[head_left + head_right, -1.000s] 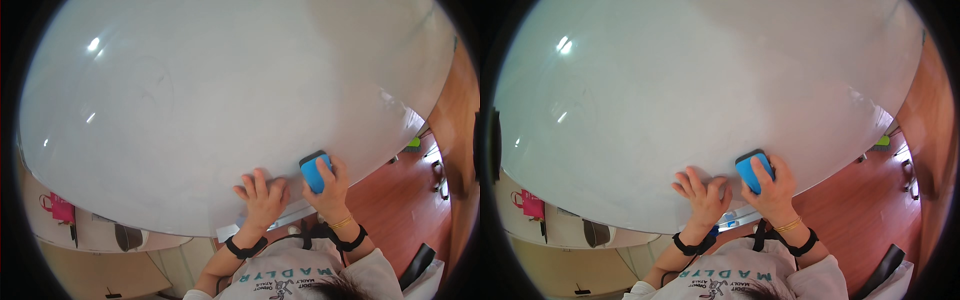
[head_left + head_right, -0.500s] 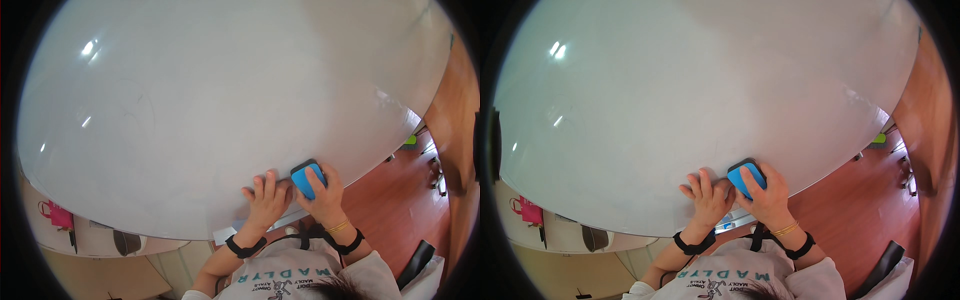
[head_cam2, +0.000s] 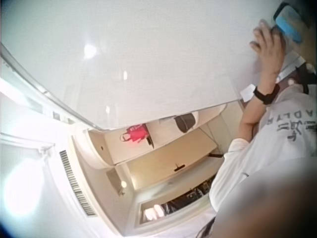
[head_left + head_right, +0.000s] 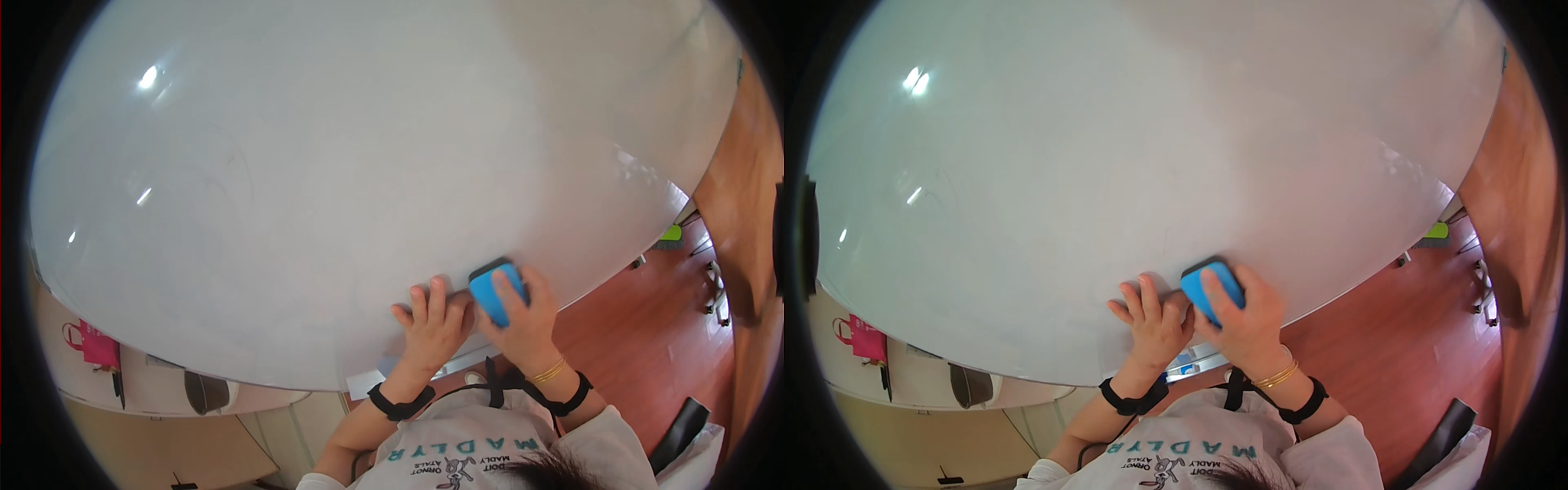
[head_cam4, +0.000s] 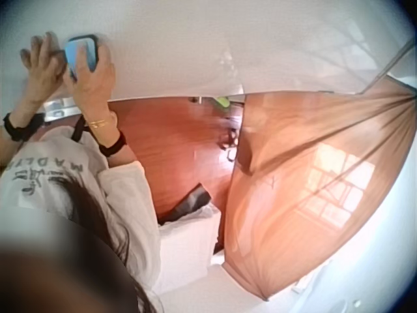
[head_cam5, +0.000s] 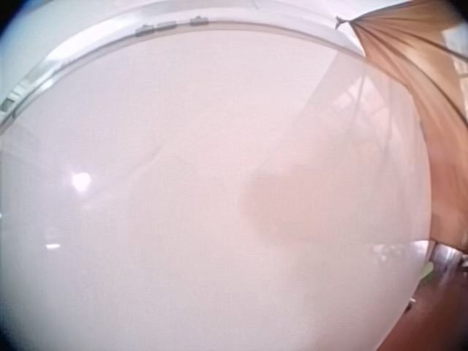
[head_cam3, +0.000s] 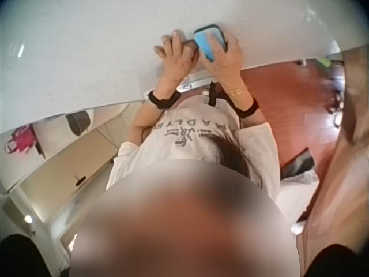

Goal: Cleaning a whiteboard using spray and an eraser.

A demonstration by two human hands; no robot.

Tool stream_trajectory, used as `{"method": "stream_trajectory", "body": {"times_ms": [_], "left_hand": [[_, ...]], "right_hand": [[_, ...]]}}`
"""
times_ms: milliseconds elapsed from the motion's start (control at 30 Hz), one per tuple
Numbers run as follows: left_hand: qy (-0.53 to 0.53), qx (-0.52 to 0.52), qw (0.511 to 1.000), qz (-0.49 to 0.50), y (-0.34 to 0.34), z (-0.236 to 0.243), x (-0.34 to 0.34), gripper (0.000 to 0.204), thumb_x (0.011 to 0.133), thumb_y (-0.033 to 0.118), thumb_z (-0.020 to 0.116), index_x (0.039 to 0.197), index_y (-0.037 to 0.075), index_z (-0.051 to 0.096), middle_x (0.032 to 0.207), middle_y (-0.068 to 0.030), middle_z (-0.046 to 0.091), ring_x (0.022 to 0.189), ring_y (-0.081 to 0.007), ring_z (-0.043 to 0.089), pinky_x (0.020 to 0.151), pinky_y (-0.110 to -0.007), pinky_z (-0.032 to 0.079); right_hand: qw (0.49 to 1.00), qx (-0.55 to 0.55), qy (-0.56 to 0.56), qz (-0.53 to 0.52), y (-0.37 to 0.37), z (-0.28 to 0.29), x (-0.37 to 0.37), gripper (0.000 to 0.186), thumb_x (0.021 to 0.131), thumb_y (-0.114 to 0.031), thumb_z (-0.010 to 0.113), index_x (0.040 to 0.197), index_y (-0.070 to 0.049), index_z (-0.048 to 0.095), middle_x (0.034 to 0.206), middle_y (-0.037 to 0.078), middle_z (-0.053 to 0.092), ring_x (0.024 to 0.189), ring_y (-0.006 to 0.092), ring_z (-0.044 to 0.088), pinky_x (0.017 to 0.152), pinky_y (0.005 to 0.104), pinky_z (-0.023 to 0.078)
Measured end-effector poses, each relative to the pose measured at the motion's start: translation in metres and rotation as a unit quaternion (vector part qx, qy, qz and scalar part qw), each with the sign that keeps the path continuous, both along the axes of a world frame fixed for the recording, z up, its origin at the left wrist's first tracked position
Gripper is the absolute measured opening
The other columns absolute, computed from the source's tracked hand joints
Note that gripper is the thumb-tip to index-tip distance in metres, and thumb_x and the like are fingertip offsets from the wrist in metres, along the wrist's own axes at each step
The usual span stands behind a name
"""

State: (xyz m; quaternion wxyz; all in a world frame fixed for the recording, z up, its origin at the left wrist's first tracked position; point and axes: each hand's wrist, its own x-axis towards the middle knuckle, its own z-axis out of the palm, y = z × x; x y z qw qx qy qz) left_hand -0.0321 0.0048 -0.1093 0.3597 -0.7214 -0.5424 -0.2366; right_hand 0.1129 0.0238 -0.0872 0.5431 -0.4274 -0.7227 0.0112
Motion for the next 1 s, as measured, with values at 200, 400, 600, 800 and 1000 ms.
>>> {"method": "stream_trajectory", "body": {"times_ms": [200, 400, 600, 800, 1000], "left_hand": [[0.025, -0.02, 0.999, -0.024, 0.001, 0.002, -0.002, 0.013, 0.075, 0.021, 0.053, 0.075, 0.009, 0.049, 0.132, -0.0267, 0.023, 0.127, -0.0435, 0.001, 0.096, -0.057, -0.011], [0.014, -0.011, 1.0, 0.0, -0.002, -0.003, -0.009, 0.014, 0.074, 0.026, 0.053, 0.08, 0.014, 0.052, 0.132, -0.0176, 0.028, 0.128, -0.0387, 0.005, 0.097, -0.056, -0.008], [-0.01, -0.009, 1.0, -0.012, 0.003, 0.002, 0.0, 0.012, 0.072, 0.024, 0.056, 0.08, 0.016, 0.052, 0.131, -0.0177, 0.03, 0.128, -0.0384, 0.005, 0.098, -0.055, -0.008], [0.012, -0.036, 0.999, -0.031, -0.003, 0.009, -0.008, 0.014, 0.071, 0.019, 0.06, 0.083, 0.014, 0.054, 0.135, -0.0258, 0.016, 0.127, -0.0424, -0.004, 0.095, -0.056, -0.013], [0.018, -0.044, 0.999, -0.005, -0.001, 0.005, -0.006, 0.016, 0.069, 0.02, 0.063, 0.083, 0.019, 0.055, 0.135, -0.0246, 0.016, 0.127, -0.0419, -0.003, 0.095, -0.054, -0.014]], "right_hand": [[1.0, -0.007, 0.025, 0.017, 0.005, 0.012, -0.009, 0.059, 0.054, -0.015, 0.07, 0.11, -0.016, 0.05, 0.096, 0.014, 0.048, 0.071, 0.026, 0.053, 0.057, 0.0324, 0.046], [0.998, -0.032, -0.012, 0.051, 0.001, -0.001, -0.007, 0.062, 0.055, -0.014, 0.069, 0.113, -0.016, 0.047, 0.096, 0.015, 0.048, 0.072, 0.0265, 0.053, 0.058, 0.0332, 0.046], [0.999, 0.004, 0.044, 0.002, 0.01, 0.015, -0.004, 0.063, 0.056, -0.014, 0.069, 0.114, -0.018, 0.046, 0.095, 0.014, 0.049, 0.075, 0.0264, 0.053, 0.056, 0.0337, 0.045], [1.0, 0.003, -0.013, 0.008, 0.013, 0.01, 0.004, 0.063, 0.055, -0.012, 0.068, 0.114, -0.019, 0.046, 0.093, 0.014, 0.049, 0.073, 0.0258, 0.053, 0.054, 0.0322, 0.044], [0.998, -0.014, -0.055, 0.038, 0.003, 0.009, 0.006, 0.058, 0.056, -0.012, 0.068, 0.111, -0.016, 0.05, 0.092, 0.013, 0.048, 0.07, 0.0247, 0.051, 0.052, 0.0318, 0.042]]}}
